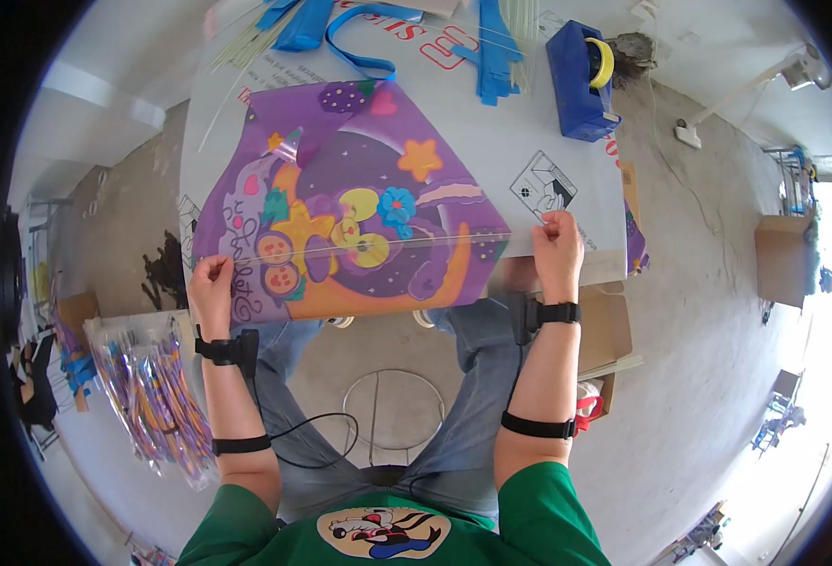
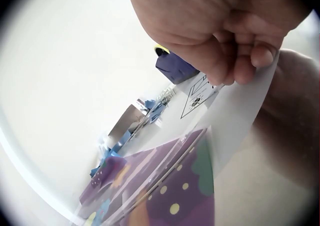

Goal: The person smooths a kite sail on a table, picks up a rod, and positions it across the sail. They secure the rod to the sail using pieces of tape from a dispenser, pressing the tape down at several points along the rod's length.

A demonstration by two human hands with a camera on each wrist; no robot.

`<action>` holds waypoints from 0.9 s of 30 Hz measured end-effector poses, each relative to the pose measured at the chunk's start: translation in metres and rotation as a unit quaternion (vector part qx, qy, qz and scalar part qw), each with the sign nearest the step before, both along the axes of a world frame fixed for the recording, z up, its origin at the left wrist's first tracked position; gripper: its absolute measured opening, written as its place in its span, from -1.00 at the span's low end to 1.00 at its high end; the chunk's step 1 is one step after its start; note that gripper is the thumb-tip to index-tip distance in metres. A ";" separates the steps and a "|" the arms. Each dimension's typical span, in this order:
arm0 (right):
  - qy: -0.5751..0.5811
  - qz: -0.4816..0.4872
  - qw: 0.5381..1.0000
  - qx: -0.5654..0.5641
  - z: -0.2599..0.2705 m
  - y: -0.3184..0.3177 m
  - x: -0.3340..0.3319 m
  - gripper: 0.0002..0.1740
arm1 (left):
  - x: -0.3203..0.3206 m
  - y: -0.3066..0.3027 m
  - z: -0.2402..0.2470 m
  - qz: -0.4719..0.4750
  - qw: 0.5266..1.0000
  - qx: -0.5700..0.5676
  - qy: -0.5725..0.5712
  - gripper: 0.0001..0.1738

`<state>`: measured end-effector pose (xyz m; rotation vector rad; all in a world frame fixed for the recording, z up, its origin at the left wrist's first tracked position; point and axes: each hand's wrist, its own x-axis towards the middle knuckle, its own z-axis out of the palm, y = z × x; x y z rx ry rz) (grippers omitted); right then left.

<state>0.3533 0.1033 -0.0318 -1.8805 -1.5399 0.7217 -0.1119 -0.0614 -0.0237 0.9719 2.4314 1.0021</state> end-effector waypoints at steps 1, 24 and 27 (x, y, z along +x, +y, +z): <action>-0.010 0.004 1.000 0.007 0.001 0.000 -0.001 -0.75 | 0.000 0.000 -0.001 0.002 1.000 -0.001 0.002 -0.88; -0.045 0.010 0.998 0.033 -0.005 0.001 0.004 -0.75 | -0.003 -0.002 -0.009 -0.004 1.000 0.022 0.014 -0.88; -0.025 0.004 0.999 0.020 -0.004 0.001 0.002 -0.76 | -0.001 0.000 -0.006 -0.009 1.000 0.012 0.019 -0.88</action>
